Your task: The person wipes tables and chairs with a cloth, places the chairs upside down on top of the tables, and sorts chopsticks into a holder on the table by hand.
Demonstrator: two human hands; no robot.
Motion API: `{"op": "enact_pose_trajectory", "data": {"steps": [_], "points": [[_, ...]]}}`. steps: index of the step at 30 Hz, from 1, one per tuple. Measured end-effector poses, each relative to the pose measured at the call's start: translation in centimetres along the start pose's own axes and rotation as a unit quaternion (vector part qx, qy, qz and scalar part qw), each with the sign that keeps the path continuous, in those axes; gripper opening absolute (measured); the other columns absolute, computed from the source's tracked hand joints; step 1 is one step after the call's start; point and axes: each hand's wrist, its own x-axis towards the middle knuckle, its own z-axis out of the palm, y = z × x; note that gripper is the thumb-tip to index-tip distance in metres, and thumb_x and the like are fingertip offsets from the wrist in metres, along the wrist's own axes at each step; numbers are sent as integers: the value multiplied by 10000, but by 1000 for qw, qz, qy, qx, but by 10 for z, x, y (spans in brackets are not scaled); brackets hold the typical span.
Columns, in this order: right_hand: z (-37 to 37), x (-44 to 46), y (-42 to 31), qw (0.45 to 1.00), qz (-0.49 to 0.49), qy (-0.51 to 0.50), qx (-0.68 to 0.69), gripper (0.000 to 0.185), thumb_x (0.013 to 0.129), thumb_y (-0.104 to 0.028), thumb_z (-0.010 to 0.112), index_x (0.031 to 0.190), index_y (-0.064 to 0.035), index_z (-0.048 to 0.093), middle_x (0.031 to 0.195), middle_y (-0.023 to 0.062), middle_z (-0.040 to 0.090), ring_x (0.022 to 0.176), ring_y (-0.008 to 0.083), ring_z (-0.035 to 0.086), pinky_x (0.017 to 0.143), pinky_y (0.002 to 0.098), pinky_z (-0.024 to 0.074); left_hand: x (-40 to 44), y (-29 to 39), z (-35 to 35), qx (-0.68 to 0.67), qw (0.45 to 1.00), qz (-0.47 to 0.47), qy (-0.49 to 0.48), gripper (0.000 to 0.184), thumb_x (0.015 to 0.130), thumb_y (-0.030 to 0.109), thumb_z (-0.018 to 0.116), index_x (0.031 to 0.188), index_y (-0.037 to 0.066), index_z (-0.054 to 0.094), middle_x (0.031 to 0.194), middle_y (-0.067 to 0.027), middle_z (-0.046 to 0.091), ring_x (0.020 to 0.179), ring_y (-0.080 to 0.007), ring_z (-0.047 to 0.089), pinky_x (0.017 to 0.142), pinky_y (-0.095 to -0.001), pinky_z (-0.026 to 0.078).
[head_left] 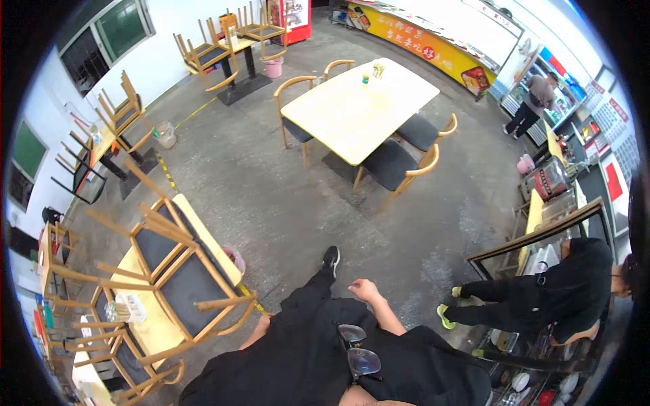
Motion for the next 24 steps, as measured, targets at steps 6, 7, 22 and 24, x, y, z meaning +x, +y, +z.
{"op": "enact_pose_trajectory", "data": {"steps": [6,7,22,24], "points": [[-63,46,32,999,46,23,4,549,846,-482,702,1227,-88,700,1113,171,736,1100,327,687,969,414,535,46,78,15,50,998,-29,11,490,746,372,798,1093,29,754,1023,-153,753,957,-275,712,852,-382,540],[-77,56,33,998,50,22,3,548,847,-482,699,1225,-86,700,1108,172,736,1097,328,689,965,416,538,56,95,20,62,997,-31,22,495,745,375,797,1098,30,754,1032,-158,753,967,-281,712,858,-384,539],[-210,146,14,991,50,105,64,482,860,-413,700,1194,-66,708,1037,176,748,1013,324,716,907,410,555,163,456,67,111,986,94,85,440,704,237,720,1118,89,718,1019,-141,748,949,-278,721,838,-377,554],[-217,146,21,988,67,102,93,474,859,-403,708,1192,-66,708,1038,167,751,1012,316,718,908,402,555,170,473,77,84,989,105,56,431,705,232,726,1111,89,720,1003,-133,748,922,-270,721,823,-379,557]]}}
